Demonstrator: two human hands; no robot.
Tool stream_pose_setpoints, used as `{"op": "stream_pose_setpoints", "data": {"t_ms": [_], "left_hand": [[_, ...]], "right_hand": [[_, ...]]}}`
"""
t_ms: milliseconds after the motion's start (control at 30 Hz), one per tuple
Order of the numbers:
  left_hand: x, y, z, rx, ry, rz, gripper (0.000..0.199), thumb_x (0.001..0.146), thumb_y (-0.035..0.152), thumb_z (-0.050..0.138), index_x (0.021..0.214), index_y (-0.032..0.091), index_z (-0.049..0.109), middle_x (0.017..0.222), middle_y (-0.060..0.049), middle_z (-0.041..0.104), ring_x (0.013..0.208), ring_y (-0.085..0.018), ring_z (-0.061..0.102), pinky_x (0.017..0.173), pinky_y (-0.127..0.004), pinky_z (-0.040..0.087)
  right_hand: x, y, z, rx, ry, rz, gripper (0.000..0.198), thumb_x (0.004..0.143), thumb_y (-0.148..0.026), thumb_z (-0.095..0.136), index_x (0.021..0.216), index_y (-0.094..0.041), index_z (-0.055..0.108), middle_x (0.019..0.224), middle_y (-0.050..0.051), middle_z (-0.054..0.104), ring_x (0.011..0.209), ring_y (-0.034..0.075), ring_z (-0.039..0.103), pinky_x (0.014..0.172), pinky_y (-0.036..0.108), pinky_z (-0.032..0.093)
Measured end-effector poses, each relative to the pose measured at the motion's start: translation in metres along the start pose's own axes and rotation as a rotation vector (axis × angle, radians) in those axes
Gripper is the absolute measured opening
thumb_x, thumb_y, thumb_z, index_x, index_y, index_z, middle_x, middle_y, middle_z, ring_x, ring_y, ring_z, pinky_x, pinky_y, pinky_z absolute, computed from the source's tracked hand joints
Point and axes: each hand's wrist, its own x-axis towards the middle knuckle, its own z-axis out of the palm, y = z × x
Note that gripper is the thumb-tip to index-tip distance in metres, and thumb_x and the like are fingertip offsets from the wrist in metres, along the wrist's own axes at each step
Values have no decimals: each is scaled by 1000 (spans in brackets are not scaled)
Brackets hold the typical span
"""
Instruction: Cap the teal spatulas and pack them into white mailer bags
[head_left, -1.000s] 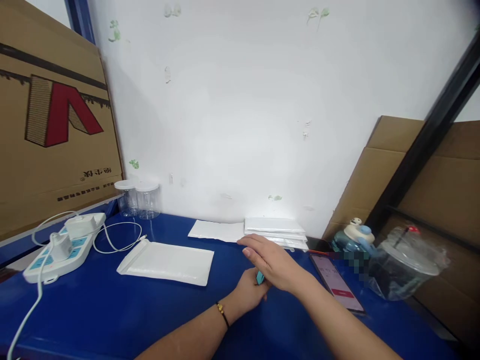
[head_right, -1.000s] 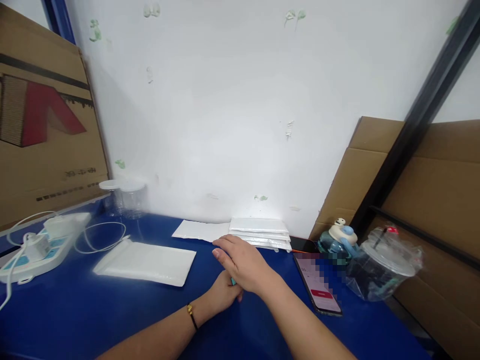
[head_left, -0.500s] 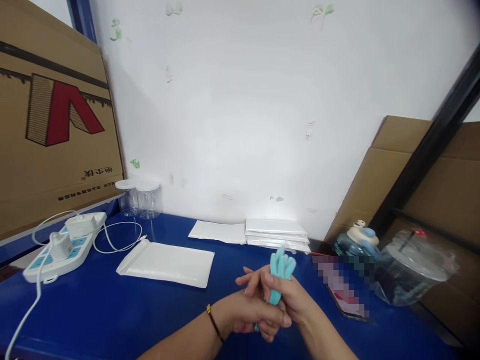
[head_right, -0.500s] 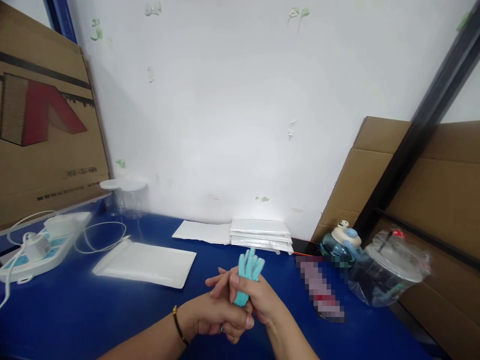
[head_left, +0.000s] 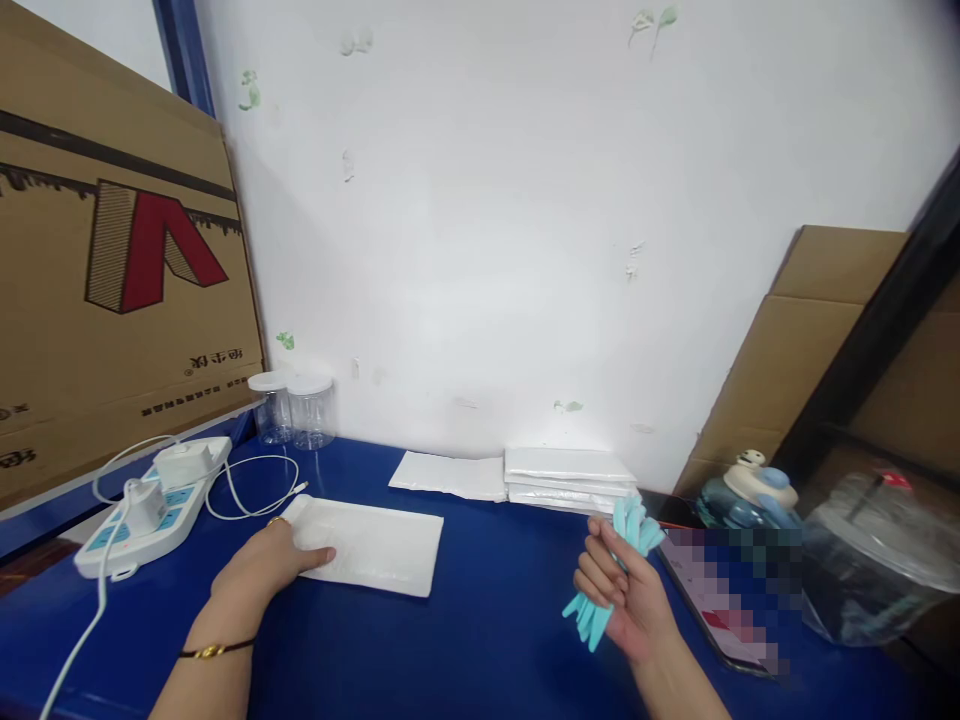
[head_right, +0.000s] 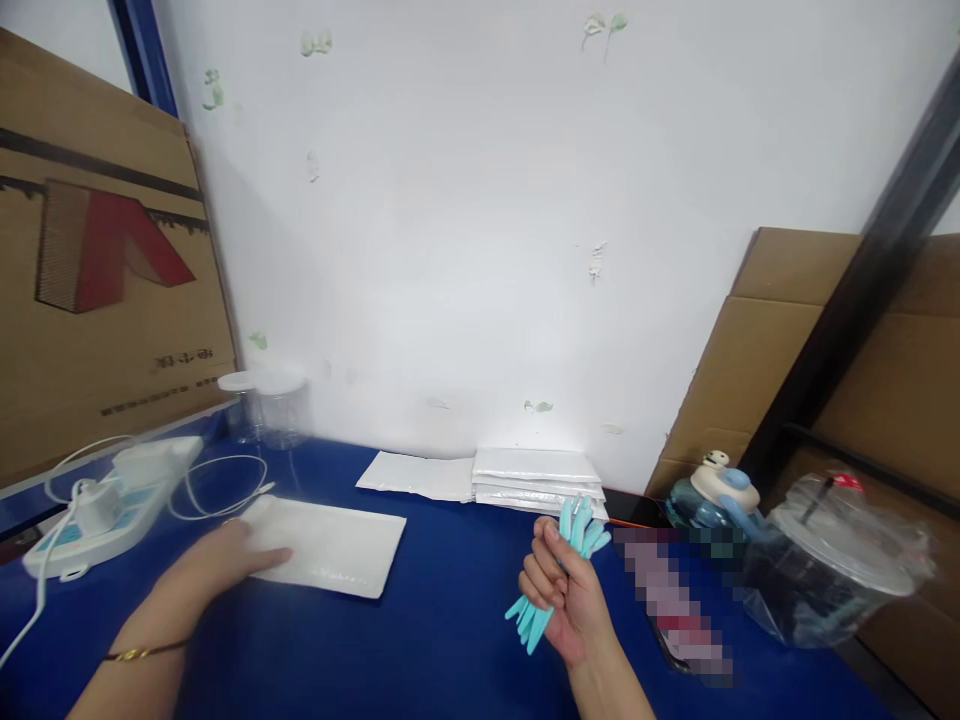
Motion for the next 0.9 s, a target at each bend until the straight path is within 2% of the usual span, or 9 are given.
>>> {"op": "stream_pose_setpoints", "data": {"t_ms": [67, 133, 233, 300, 367, 500, 600, 767, 900], "left_hand": [[-6, 12, -2, 46, -41, -51, 49, 61, 52, 64, 91, 14, 58, 102, -19, 63, 95, -37, 59, 75, -41, 47], [-18, 37, -9, 60, 4, 11, 41, 71, 44, 56, 98, 13, 58, 109, -17, 62, 102, -35, 56, 80, -38, 46], [-44, 94, -28, 77, 62, 230, 32, 84, 36, 42, 102, 15, 58, 105, -11, 64, 98, -29, 59, 80, -35, 45], [-63, 139, -43, 160, 80, 401, 26, 87, 32, 39, 95, 19, 60, 95, -8, 66, 90, -26, 62, 74, -34, 46], [-80, 182, -55, 248, 121, 586, 22, 88, 27, 39, 92, 22, 60, 91, -6, 65, 79, -23, 63, 66, -32, 46], [-107, 243, -63, 358, 165, 843, 22, 83, 12, 43, 90, 23, 61, 81, -4, 61, 63, -16, 61, 55, -25, 43], [-116, 258, -59, 375, 214, 977, 25, 82, 7, 42, 90, 21, 61, 76, -3, 59, 60, -14, 59, 52, -22, 41], [-119, 253, -56, 386, 312, 1117, 28, 79, 4, 44, 93, 23, 58, 77, 0, 55, 55, -13, 53, 44, -22, 34], [-120, 253, -55, 321, 371, 1216, 21, 82, 11, 46, 94, 26, 56, 79, 0, 51, 64, -14, 52, 45, -22, 32]], "right_hand": [[2, 2, 4, -36, 32, 0, 13, 81, -29, 64, 82, -16, 64, 41, -13, 19, 36, 3, 8, 33, 15, 21], [4, -2, 14, -74, 48, -15, 16, 80, -30, 65, 83, -15, 65, 40, -13, 22, 35, 3, 11, 33, 16, 22], [9, -19, 43, -141, 27, -62, 18, 79, -33, 65, 79, -15, 66, 39, -11, 30, 33, 3, 22, 36, 18, 27], [14, -35, 71, -205, -13, -113, 23, 80, -37, 63, 73, -15, 65, 38, -7, 40, 36, 6, 40, 43, 21, 36], [19, -51, 100, -302, -52, -174, 26, 80, -39, 62, 68, -16, 65, 44, -1, 55, 60, 16, 61, 61, 27, 46], [27, -73, 142, -422, -108, -290, 27, 80, -42, 60, 70, -18, 65, 58, 2, 69, 90, 26, 65, 85, 37, 44], [30, -77, 149, -499, -84, -308, 27, 80, -43, 60, 71, -18, 65, 63, 4, 72, 94, 28, 65, 90, 40, 41], [30, -78, 136, -559, -10, -286, 27, 77, -44, 62, 71, -17, 64, 64, 5, 72, 94, 29, 65, 89, 41, 43], [28, -82, 134, -578, -50, -178, 27, 80, -44, 60, 73, -17, 63, 65, 6, 72, 98, 30, 63, 85, 41, 46]]}}
